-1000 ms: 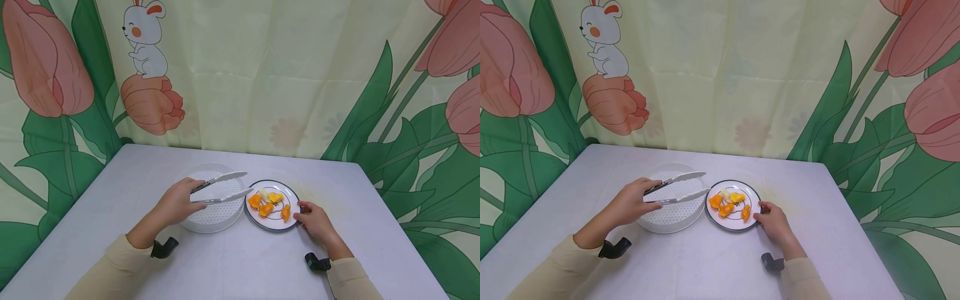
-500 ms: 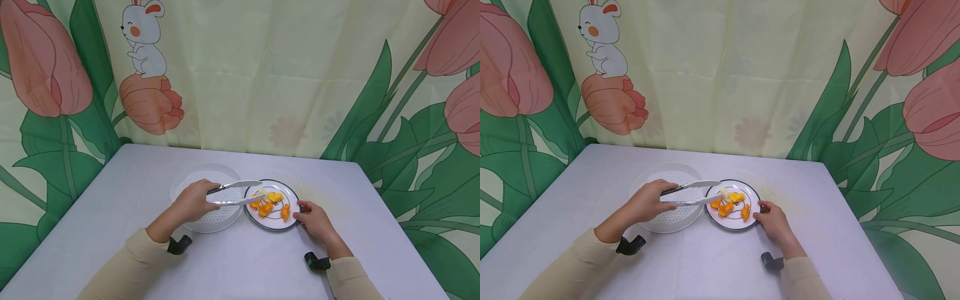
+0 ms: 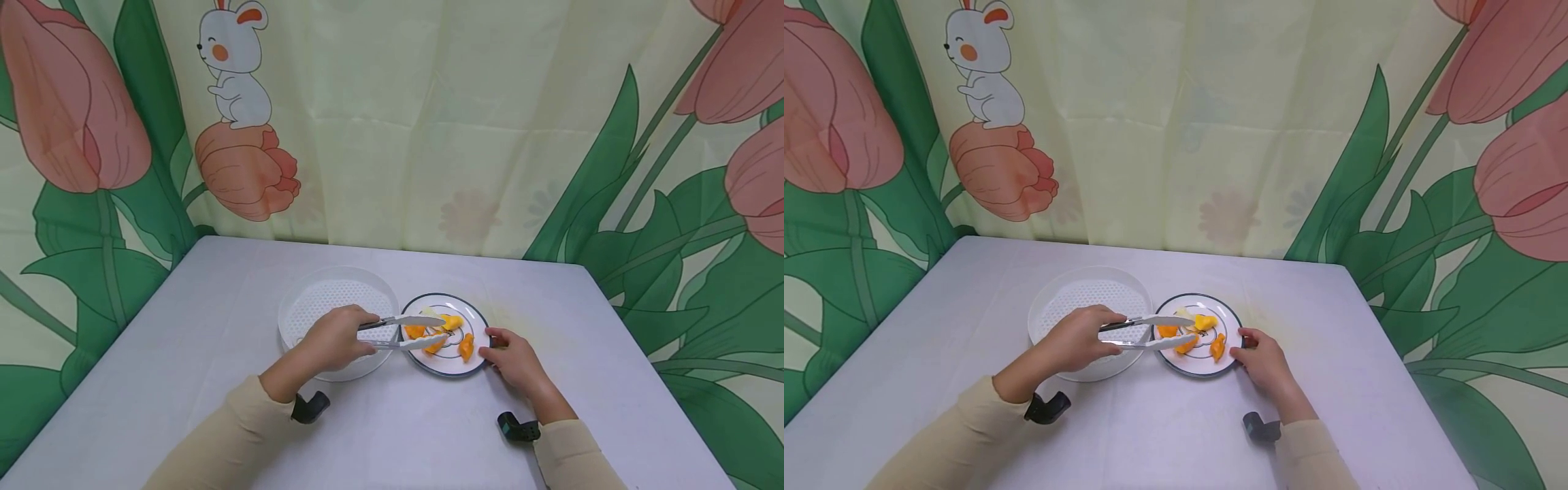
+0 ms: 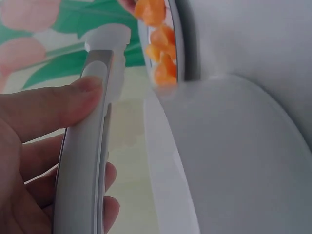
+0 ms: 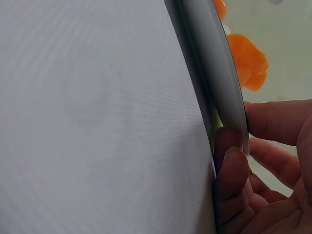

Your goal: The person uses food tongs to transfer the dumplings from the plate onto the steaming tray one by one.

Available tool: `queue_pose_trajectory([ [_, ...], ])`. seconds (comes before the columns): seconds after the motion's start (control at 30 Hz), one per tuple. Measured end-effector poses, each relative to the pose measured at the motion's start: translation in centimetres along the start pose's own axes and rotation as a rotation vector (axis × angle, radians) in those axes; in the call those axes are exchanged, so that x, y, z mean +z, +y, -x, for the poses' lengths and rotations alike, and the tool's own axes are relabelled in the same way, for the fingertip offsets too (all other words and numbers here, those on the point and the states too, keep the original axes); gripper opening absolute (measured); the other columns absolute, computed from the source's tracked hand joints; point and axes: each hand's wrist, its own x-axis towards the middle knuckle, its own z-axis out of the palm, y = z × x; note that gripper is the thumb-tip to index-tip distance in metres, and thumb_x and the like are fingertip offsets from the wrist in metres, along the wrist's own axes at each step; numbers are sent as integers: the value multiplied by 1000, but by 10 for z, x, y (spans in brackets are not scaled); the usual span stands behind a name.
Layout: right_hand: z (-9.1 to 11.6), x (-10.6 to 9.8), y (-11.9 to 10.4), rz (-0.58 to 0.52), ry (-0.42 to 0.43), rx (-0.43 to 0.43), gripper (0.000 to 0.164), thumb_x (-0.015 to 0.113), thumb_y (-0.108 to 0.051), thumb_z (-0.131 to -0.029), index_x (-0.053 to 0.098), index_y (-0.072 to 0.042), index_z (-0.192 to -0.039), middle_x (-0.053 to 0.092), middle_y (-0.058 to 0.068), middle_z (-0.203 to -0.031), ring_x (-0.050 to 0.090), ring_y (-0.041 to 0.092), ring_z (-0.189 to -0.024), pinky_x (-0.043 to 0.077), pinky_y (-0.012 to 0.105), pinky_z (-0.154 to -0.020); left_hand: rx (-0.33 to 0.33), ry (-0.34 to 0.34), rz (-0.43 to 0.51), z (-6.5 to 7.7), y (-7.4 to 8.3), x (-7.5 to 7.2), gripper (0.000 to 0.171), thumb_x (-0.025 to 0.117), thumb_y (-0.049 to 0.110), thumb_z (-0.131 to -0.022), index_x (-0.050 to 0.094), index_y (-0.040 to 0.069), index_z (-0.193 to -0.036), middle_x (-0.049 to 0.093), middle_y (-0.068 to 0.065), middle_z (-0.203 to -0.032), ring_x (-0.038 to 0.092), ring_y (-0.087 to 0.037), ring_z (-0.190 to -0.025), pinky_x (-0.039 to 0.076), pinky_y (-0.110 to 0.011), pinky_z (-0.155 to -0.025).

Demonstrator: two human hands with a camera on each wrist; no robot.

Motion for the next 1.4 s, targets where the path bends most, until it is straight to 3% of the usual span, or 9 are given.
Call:
queue_pose_trajectory([
  [0.27,-1,0,1,-17,-5,-14,56,69,-18,-95,48,-4,-145,49,25,-131,53,30,-100,55,29,-80,26,-40,-7,-8,16,13,49,85,18,-80,71,8,-125,69,-5,-117,63,-20,-103,52,-37,-85],
  [0.53,1,-1,1,-15,-4,-21,56,69,-18,-95,48,-4,-145,49,25,-131,54,31,-102,55,30,-81,7,-76,8,-14,28,25,49,86,19,-78,71,8,-124,69,-5,-117,57,-16,-88,49,-28,-71],
  [0.73,1,-1,1,-18,-11,-23,56,69,-19,-95,48,-3,-145,49,26,-131,54,31,-103,55,31,-82,-2,-90,-12,-15,34,33,54,87,23,-78,70,8,-126,68,-6,-115,56,-17,-88,50,-28,-73],
  [1.23,1,-1,3,-15,-6,-32,55,68,-18,-96,48,-4,-145,49,26,-134,54,32,-104,54,35,-87,-20,-77,-41,-19,46,43,48,90,26,-75,74,8,-116,64,-3,-97,52,-16,-80,48,-25,-63],
  [1.4,0,-1,4,-14,0,-32,55,69,-18,-95,49,-4,-145,49,26,-132,54,31,-104,55,32,-84,-29,-61,-97,-19,50,43,46,88,25,-77,74,8,-118,64,-4,-97,52,-17,-80,49,-25,-64],
])
